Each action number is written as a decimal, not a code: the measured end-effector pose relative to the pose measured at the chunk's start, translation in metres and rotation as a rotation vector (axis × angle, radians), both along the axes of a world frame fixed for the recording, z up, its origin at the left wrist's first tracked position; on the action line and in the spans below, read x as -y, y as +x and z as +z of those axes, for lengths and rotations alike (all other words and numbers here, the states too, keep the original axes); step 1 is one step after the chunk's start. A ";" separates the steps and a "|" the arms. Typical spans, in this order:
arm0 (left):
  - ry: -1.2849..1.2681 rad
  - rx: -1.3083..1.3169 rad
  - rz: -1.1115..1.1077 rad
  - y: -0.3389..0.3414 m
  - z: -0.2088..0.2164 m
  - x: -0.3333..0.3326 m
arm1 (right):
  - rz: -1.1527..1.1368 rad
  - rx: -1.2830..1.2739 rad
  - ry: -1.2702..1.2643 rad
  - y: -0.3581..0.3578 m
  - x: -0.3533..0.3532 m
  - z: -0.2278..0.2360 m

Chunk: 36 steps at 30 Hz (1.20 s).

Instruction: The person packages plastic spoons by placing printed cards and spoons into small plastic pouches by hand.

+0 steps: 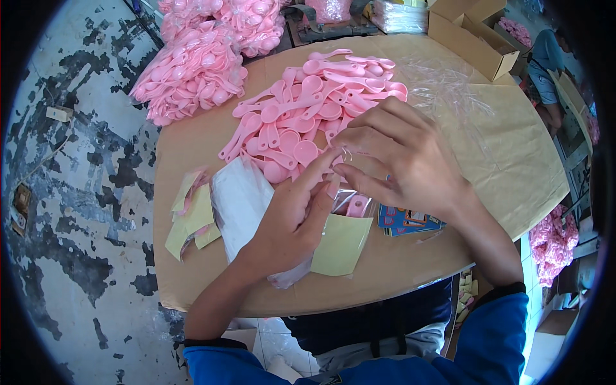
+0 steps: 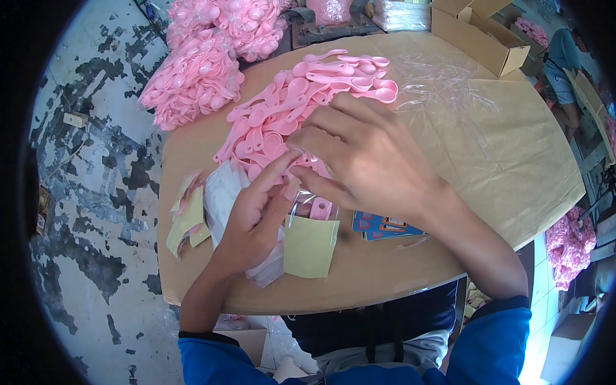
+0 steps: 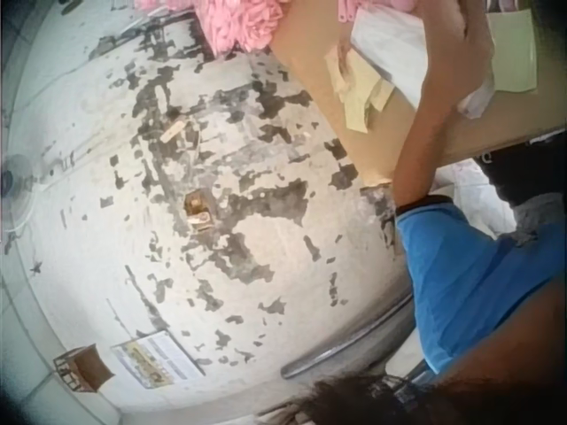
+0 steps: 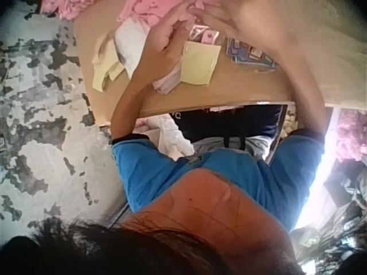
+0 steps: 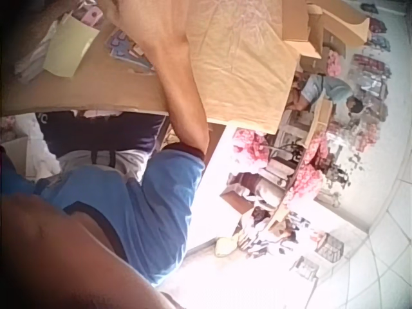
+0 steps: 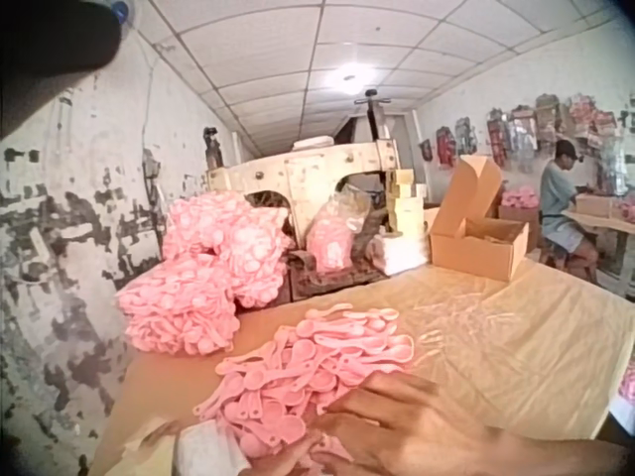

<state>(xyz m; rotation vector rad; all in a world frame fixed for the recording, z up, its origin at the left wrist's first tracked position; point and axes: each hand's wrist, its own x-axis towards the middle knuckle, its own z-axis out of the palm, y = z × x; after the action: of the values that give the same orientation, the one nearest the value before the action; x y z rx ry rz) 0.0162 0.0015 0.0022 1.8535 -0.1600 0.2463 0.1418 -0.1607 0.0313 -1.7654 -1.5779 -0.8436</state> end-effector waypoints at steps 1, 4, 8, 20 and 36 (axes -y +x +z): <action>0.048 0.026 0.005 0.000 -0.001 0.001 | -0.010 0.005 -0.008 0.000 0.000 -0.001; 0.126 0.034 -0.002 0.001 -0.001 0.001 | -0.023 0.023 -0.019 0.005 0.001 -0.006; 0.261 0.028 0.007 -0.001 0.004 0.009 | 0.002 -0.008 -0.006 0.006 0.003 -0.008; -0.449 -0.168 -0.053 0.005 0.021 -0.009 | 0.610 -1.138 -0.645 0.130 0.128 0.034; -0.323 -0.032 0.097 0.006 0.008 -0.008 | 0.343 -1.201 -0.085 -0.006 0.004 -0.017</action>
<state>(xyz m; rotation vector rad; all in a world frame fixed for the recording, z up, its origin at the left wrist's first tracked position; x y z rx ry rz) 0.0221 0.0097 0.0097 1.5445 -0.0066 0.2914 0.1363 -0.1647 0.0144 -1.4707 -0.9929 0.4384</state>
